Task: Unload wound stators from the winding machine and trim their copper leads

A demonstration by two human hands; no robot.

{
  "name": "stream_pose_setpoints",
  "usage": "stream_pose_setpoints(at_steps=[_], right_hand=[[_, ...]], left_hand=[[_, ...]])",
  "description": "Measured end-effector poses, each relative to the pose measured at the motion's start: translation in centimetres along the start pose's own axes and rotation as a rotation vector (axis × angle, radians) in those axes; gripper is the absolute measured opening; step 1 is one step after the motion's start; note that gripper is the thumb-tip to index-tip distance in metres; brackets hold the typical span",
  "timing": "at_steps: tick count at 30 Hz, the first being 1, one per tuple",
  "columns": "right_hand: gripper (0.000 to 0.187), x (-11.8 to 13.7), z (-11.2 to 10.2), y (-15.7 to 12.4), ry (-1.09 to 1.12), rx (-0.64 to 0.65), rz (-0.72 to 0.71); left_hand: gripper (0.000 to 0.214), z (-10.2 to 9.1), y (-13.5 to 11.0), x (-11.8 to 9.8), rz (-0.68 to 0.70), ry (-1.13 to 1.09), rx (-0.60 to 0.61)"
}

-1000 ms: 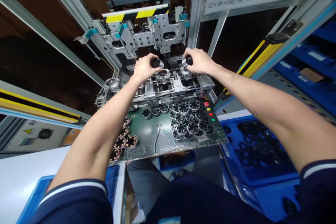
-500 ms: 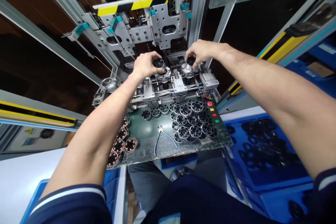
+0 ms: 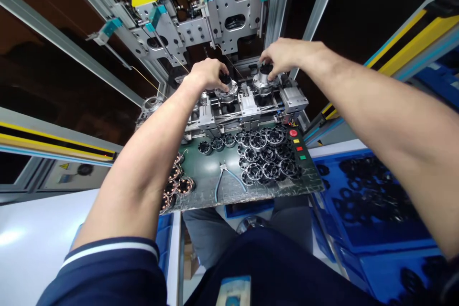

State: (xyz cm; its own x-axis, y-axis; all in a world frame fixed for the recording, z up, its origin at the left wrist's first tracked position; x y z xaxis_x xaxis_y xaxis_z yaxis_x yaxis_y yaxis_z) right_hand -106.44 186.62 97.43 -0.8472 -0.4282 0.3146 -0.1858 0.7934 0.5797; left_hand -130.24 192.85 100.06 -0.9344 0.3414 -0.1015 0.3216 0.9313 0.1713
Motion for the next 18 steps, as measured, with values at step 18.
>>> stream_pose_setpoints(at_steps=[18], right_hand=[[0.116,0.5,-0.4,-2.8,-0.109,0.404,-0.018]], left_hand=[[0.090,-0.6,-10.6,-6.4,0.048,-0.027,-0.225]])
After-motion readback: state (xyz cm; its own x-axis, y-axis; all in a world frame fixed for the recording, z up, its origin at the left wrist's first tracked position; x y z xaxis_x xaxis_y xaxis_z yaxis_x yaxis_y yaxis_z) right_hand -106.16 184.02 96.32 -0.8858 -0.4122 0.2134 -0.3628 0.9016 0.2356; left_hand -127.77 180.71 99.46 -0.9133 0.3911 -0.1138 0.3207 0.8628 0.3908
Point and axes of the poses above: each hand's wrist, its own y-axis towards the middle knuckle, its own z-axis out of the palm, x = y × z, the point moved 8 cm from there along y, towards the middle knuckle, and after that the axes turned 12 degrees about -x, right-handed, at the moved point
